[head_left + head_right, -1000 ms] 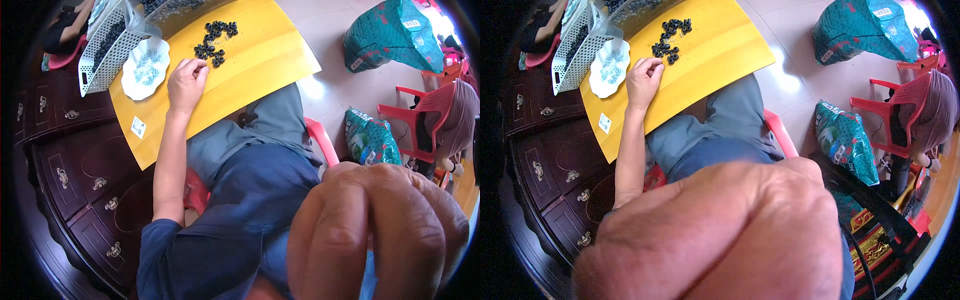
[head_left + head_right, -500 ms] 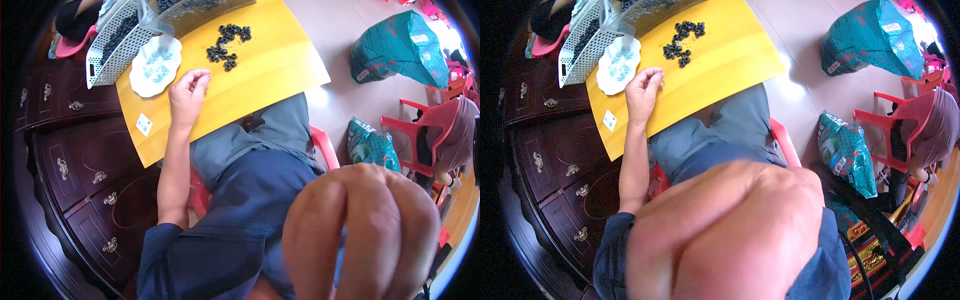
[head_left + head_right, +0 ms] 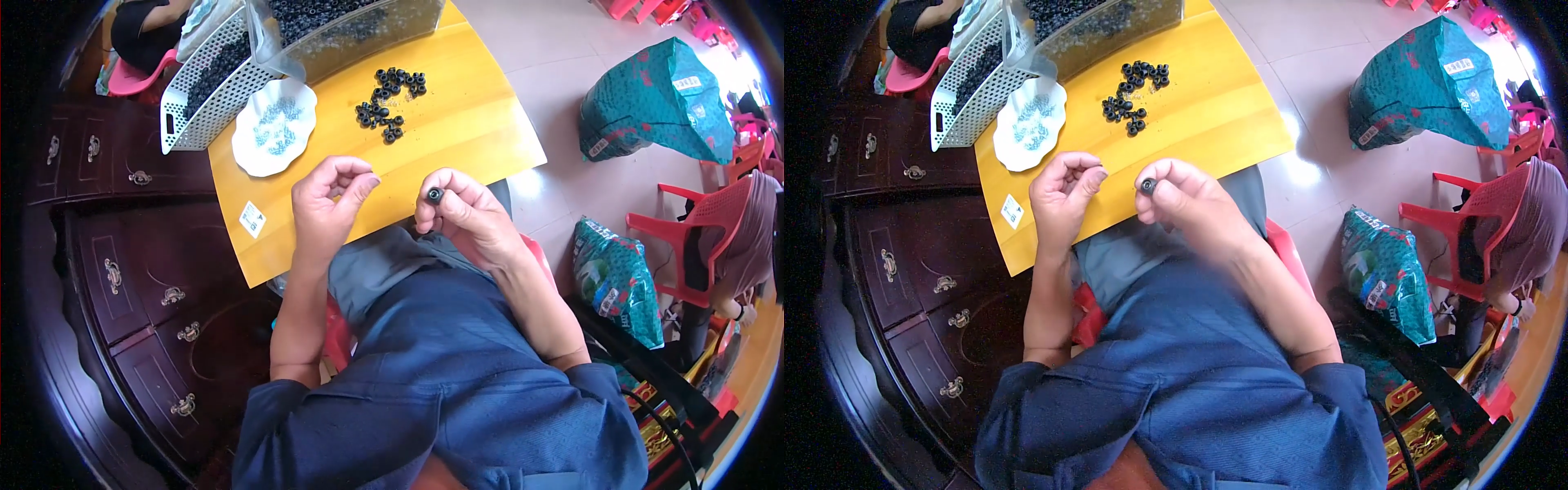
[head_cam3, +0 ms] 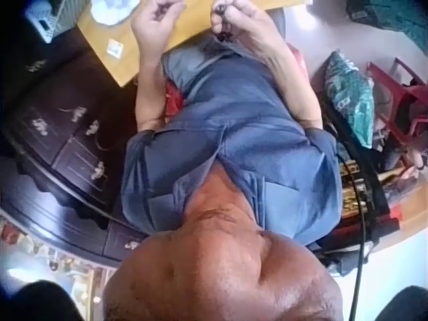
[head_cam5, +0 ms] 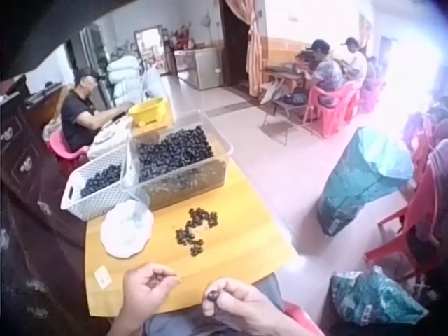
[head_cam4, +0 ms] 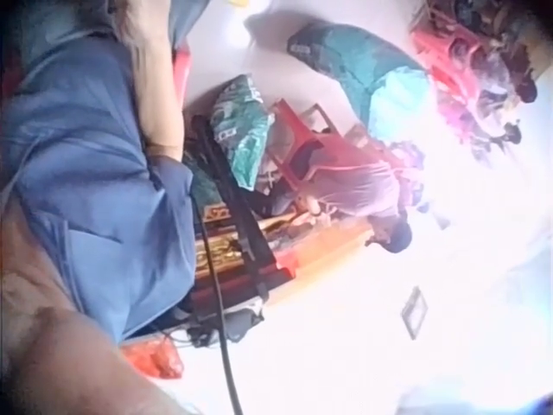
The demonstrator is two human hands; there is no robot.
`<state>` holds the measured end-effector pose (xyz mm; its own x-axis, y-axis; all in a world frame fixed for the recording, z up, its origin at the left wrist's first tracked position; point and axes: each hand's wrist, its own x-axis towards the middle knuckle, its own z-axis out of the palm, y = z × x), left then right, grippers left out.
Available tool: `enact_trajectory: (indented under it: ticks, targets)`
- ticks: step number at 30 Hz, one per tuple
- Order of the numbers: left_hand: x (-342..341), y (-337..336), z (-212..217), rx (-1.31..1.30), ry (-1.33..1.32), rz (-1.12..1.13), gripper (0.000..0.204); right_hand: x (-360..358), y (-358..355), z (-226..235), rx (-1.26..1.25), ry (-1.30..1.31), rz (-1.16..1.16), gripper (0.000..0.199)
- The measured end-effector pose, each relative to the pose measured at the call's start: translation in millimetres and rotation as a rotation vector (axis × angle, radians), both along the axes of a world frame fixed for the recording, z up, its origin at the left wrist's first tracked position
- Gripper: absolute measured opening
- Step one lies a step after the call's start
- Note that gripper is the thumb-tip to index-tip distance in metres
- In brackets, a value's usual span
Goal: Manually inspect and sort small black seeds or nuts from a pile onto a white plate.
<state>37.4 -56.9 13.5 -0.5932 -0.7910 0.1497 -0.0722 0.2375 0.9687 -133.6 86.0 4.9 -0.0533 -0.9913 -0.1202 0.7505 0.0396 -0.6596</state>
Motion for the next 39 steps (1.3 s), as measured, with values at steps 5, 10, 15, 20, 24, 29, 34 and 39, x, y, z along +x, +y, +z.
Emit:
enact_trajectory:
  ticks: [5, 10, 15, 20, 24, 29, 34, 39]
  targets:
    - [-8.5, 16.1, 23.3, -0.129, -0.015, -0.066, 0.014, 1.2, -5.1, -18.1, 0.026, -0.021, 0.013, 0.028]
    - [-12.8, 25.9, 35.5, -0.229, -0.070, -0.106, 0.016, 2.8, -6.4, -23.2, 0.044, -0.043, 0.001, 0.025]
    - [-11.2, 23.4, 29.6, -0.182, -0.067, -0.126, 0.016, 4.7, -8.8, -25.7, 0.015, -0.017, 0.024, 0.026]
    - [-15.4, 20.8, 30.7, -0.330, -0.061, -0.208, 0.019, 4.7, -8.0, -23.3, 0.057, 0.016, 0.059, 0.028]
    - [-14.8, 18.2, 29.1, -0.314, -0.042, -0.235, 0.019, 3.1, -7.7, -23.1, 0.048, 0.024, 0.081, 0.030]
    - [-12.6, 15.1, 27.5, -0.239, -0.045, -0.301, 0.020, 2.1, -7.7, -28.3, 0.020, -0.016, 0.106, 0.031]
    - [-9.3, 16.1, 22.4, -0.103, -0.023, -0.337, 0.020, 1.3, -8.2, -29.5, -0.010, -0.069, 0.146, 0.031]
    - [-9.1, 17.4, 15.9, 0.010, 0.074, -0.350, 0.020, 0.8, -9.1, -30.3, -0.006, -0.064, 0.185, 0.031]
